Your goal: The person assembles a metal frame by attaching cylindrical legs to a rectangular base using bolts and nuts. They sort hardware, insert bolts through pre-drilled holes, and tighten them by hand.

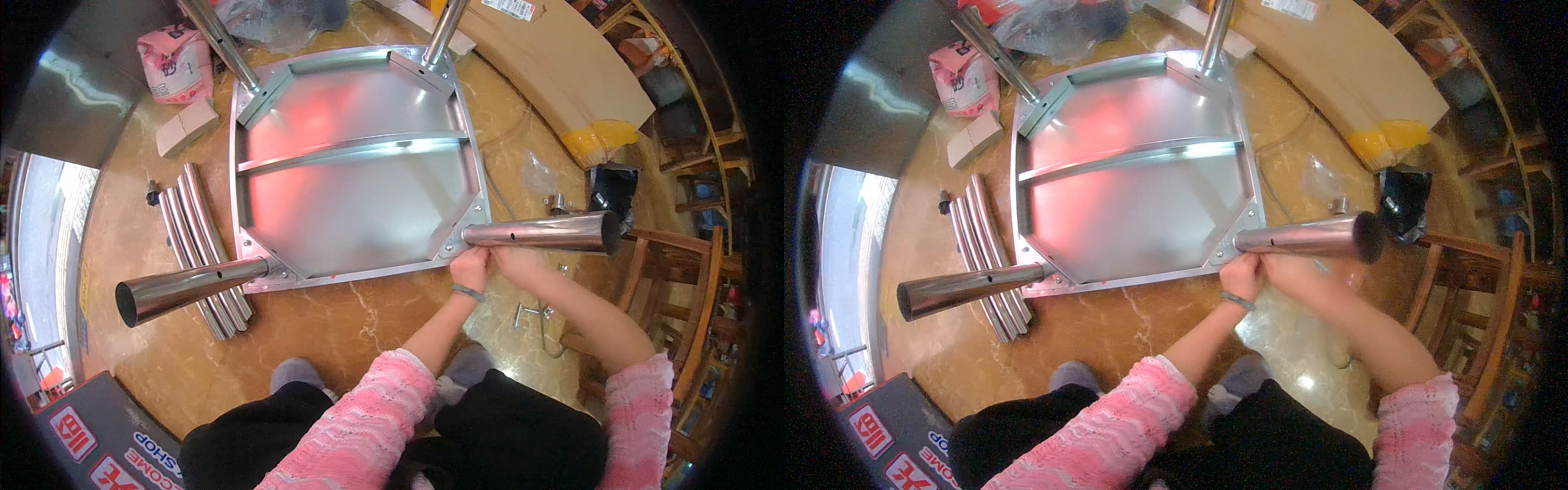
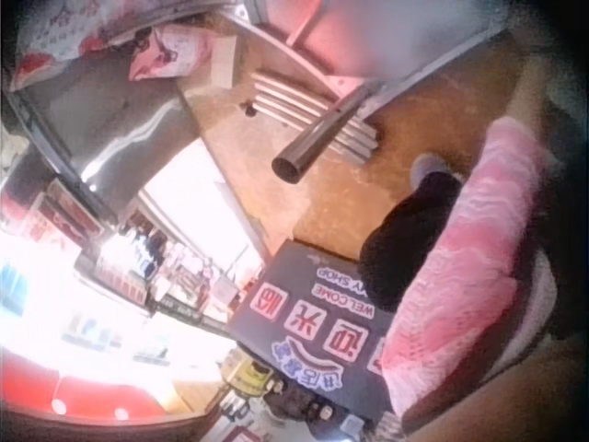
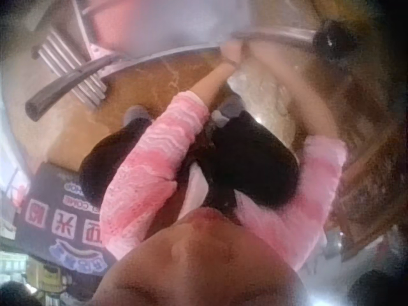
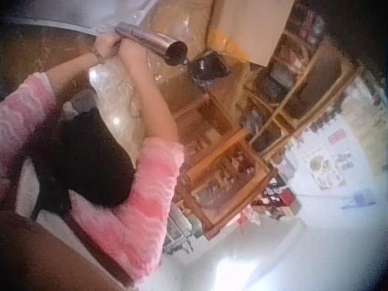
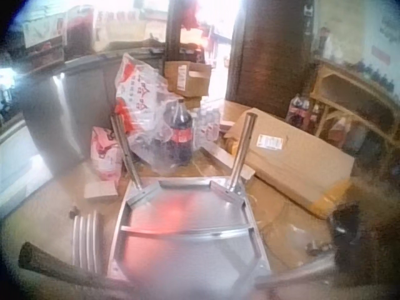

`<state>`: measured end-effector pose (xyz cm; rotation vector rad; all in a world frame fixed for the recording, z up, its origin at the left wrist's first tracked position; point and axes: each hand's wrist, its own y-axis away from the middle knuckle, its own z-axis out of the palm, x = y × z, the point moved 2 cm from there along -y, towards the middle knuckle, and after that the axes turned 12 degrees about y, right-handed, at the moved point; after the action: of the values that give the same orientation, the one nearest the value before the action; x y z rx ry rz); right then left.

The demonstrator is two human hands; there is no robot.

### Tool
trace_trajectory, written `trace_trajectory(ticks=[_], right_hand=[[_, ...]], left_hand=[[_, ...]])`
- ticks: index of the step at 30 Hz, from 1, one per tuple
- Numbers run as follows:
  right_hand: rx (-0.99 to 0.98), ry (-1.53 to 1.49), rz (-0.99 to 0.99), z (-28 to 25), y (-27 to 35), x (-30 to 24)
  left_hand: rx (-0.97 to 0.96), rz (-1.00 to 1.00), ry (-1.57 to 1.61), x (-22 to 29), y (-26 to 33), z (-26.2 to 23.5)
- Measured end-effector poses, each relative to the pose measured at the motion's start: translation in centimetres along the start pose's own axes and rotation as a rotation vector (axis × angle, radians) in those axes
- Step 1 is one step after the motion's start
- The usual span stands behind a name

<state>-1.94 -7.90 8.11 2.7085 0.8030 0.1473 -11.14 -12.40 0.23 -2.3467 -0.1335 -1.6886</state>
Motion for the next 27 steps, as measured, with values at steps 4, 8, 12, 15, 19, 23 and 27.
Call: trace_trajectory(ticks=[4, 8, 12, 15, 19, 23, 27], right_hand=[[-0.043, -0.264, 0.194, 1.4, -0.1, 1.2], [-0.094, -0.312, 0.284, 2.0, 0.4, 2.5], [0.024, 0.332, -0.035, 1.6, 0.7, 2.3], [-0.165, 0.161, 0.021, 1.7, 0.3, 1.4], [-0.187, -0.228, 0.286, 1.3, -0.8, -0.3], [-0.244, 0.152, 0.079, -0.1, 0.3, -0.2], [-0.081, 0.161, -0.121, -0.5, 0.3, 0.3]], left_hand=[[0.084, 0.034, 0.032, 0.4, 0.1, -0.4], [0.077, 0.068, 0.033, 0.4, -0.1, -0.6], [0.047, 0.075, 0.001, 0.3, -0.2, -0.7], [0.065, 0.070, 0.021, 0.4, -0.3, -0.7], [0.056, 0.081, 0.022, 0.4, -0.4, -0.4], [0.030, 0.112, -0.001, 0.1, -0.4, -0.1], [0.013, 0.173, -0.016, -0.3, -0.3, 0.2]])
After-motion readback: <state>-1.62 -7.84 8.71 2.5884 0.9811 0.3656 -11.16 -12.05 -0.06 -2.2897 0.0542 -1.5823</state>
